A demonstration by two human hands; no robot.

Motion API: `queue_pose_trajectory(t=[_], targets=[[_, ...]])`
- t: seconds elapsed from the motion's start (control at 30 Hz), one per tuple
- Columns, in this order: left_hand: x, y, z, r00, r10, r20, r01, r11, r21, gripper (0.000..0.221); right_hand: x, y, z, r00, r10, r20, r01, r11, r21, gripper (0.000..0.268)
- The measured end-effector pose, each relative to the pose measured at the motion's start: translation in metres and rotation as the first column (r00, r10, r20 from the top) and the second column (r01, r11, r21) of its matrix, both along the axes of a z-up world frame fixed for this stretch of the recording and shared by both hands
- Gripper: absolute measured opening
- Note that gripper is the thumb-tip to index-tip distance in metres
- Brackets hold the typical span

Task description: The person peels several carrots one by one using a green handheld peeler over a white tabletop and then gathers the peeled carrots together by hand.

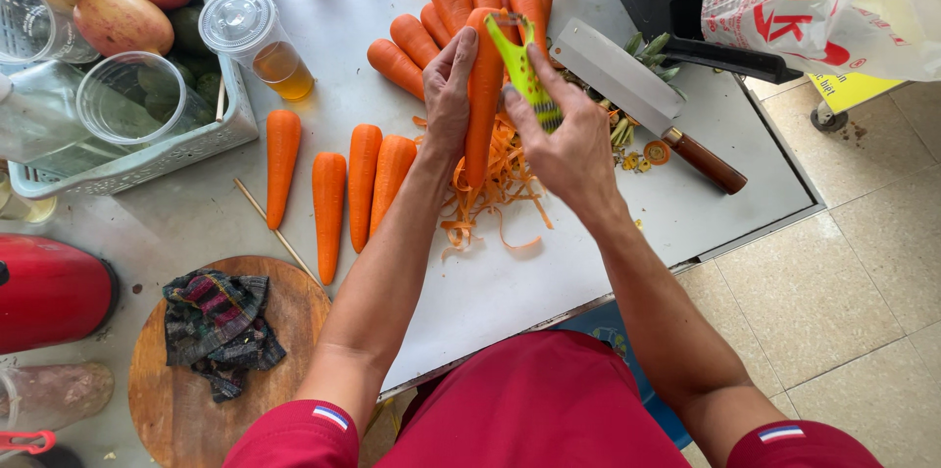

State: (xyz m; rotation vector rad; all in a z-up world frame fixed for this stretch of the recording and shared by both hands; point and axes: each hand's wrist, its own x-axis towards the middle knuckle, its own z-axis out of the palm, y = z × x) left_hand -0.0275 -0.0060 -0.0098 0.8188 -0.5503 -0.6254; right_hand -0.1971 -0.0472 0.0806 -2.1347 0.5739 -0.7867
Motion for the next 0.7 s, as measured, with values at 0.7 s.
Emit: queue_pose_trajectory(t=[0.7], targets=[[-0.015, 0.002, 0.018, 0.993, -0.061, -0.103, 0.059, 0.998, -0.03, 0.052, 0.002, -0.001, 0.0, 0.999, -0.037, 0.031, 0.038, 0.999, -0.021, 0.058]])
